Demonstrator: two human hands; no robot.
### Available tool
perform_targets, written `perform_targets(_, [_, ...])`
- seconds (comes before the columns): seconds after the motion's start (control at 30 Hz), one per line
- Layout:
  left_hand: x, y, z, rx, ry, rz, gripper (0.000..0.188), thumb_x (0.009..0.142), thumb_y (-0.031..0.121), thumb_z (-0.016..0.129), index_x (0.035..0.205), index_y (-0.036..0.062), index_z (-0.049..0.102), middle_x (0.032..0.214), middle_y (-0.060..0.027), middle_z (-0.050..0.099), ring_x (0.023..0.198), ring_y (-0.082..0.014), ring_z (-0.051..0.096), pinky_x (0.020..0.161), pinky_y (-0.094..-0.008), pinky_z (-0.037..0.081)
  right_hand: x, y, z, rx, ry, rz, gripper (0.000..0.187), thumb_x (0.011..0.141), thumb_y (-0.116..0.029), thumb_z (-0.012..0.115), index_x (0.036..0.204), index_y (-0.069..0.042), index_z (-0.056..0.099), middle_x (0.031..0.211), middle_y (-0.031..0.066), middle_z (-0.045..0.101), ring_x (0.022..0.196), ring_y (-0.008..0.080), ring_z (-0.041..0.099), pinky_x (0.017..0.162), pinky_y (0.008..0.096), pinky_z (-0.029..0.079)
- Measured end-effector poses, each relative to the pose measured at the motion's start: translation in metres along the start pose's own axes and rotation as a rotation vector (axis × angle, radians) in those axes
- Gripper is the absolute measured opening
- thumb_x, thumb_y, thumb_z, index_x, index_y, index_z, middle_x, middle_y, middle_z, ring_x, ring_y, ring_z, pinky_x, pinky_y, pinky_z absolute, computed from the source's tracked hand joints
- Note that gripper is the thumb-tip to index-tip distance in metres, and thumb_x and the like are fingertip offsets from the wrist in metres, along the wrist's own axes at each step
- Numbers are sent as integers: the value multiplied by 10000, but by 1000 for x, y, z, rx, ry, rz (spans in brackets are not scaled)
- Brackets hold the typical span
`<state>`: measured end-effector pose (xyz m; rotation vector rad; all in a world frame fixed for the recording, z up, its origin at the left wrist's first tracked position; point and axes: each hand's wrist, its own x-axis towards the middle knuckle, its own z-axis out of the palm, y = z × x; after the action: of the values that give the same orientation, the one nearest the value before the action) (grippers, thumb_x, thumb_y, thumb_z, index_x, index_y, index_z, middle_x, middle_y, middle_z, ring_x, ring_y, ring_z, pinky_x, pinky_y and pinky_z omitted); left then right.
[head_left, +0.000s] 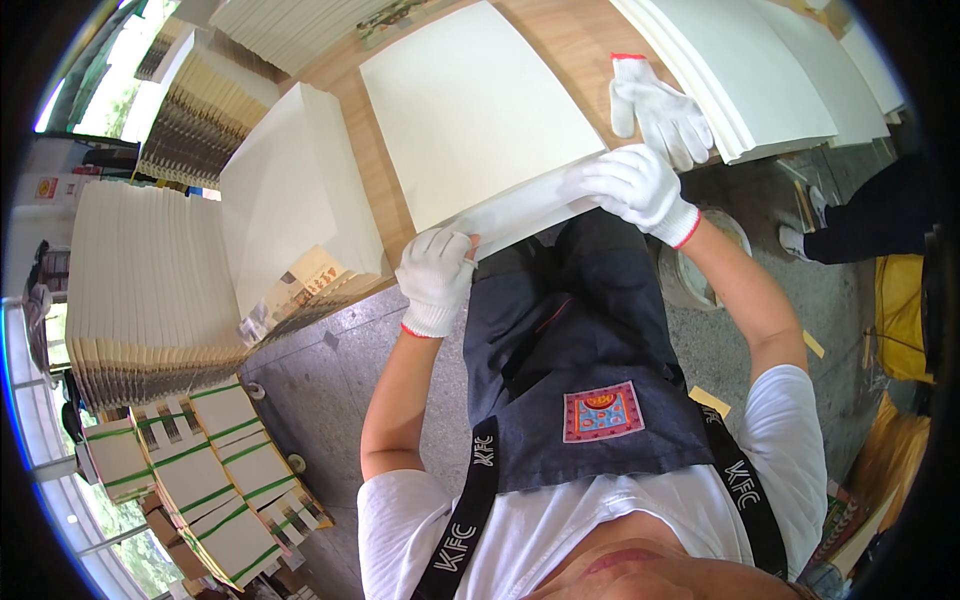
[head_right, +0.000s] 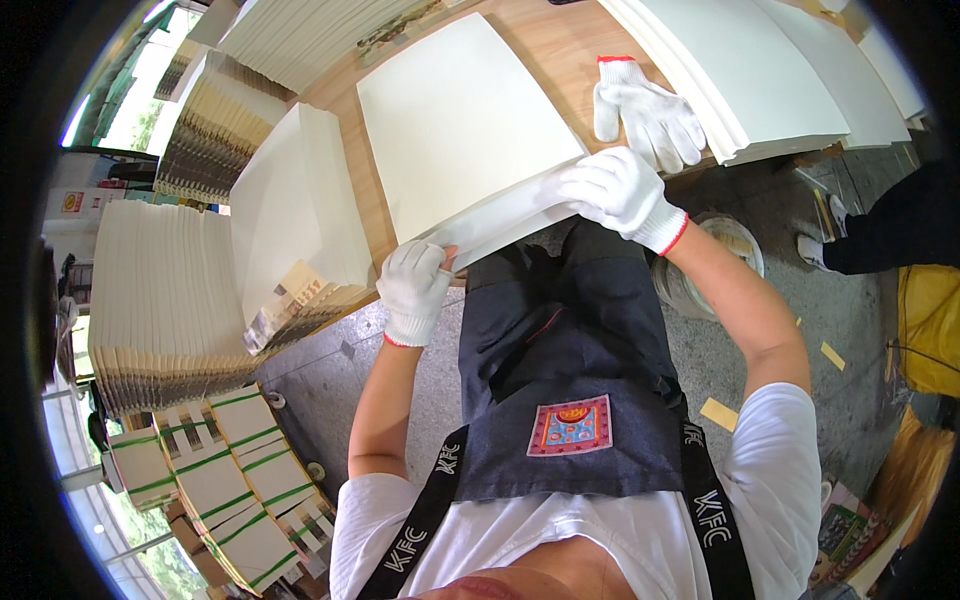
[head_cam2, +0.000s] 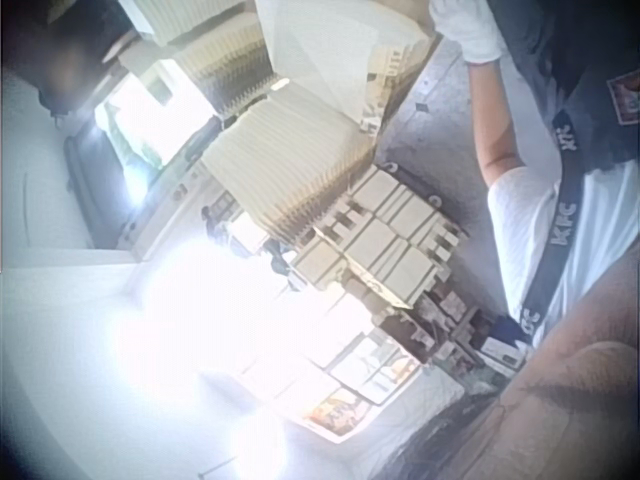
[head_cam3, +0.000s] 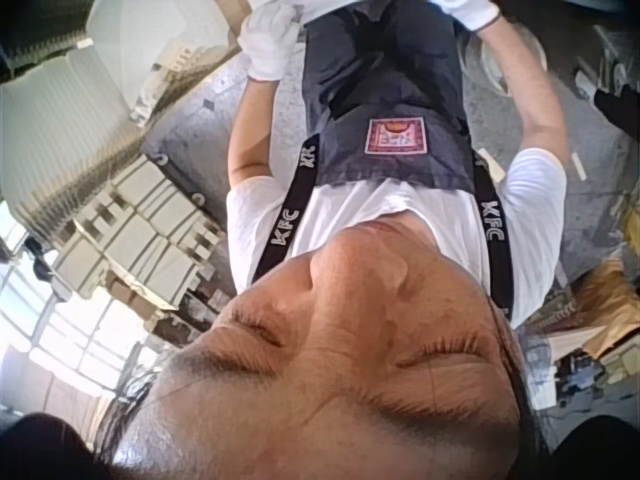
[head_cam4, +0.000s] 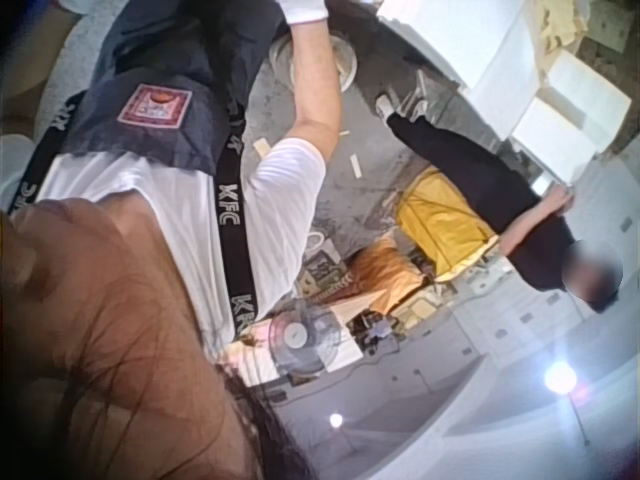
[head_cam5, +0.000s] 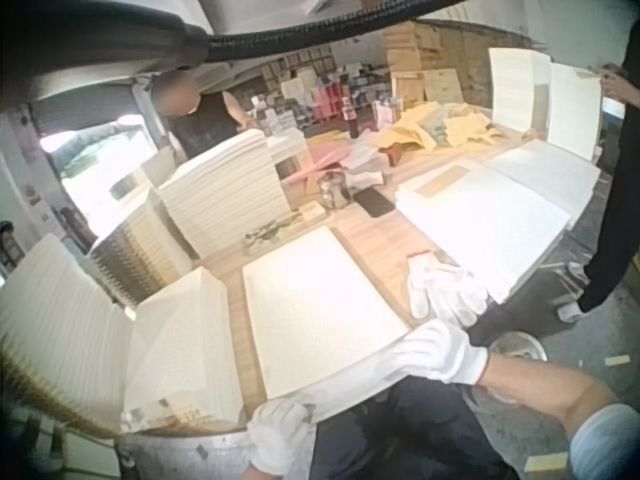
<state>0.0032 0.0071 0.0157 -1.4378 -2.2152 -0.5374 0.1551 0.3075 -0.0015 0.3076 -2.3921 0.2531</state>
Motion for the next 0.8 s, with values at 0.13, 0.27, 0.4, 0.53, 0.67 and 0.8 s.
perform_targets(0.13, [-1,0,0,35,-5,-5,201,716,187,805,693,140,611,785,-22,670,780,-227,653,685,-369,526,0,-1,2,-16,23,-16,289,740,-172,774,1027,-167,736,1015,-31,719,948,210,672,857,363,506])
perform_targets(0.27, [0,1,-3,42,10,16,179,733,182,785,729,134,612,915,-11,705,841,-235,660,741,-374,532,5,-4,-3,4,0,-9,303,716,-152,773,1016,-160,732,1018,-27,713,968,213,665,881,377,499])
perform_targets(0.4, [30,14,-21,77,32,-5,137,735,158,778,793,139,655,1073,-12,720,905,-242,677,791,-385,541,48,-20,-31,-162,-46,-4,293,711,-155,753,1002,-140,728,1015,14,706,974,223,658,902,397,496])
perform_targets(0.53, [35,-10,-19,-21,-179,-88,153,767,229,767,882,142,714,990,-72,714,873,-258,684,777,-407,538,67,-1,-23,-78,-396,25,249,820,-252,668,1026,-129,738,1018,84,708,968,231,661,892,396,499])
perform_targets(0.67, [61,-25,-24,-148,-450,-444,217,851,278,723,973,99,743,913,-97,715,831,-268,683,743,-363,518,97,28,-18,214,-755,375,304,924,-360,569,1023,-143,757,964,88,725,932,255,665,821,406,508])
perform_targets(0.8, [64,-52,-3,-339,-440,-632,280,860,311,769,963,52,749,782,-26,689,717,-148,620,655,-317,474,87,49,2,497,-599,604,288,885,-391,679,1002,-139,752,881,77,724,822,241,660,742,368,495])
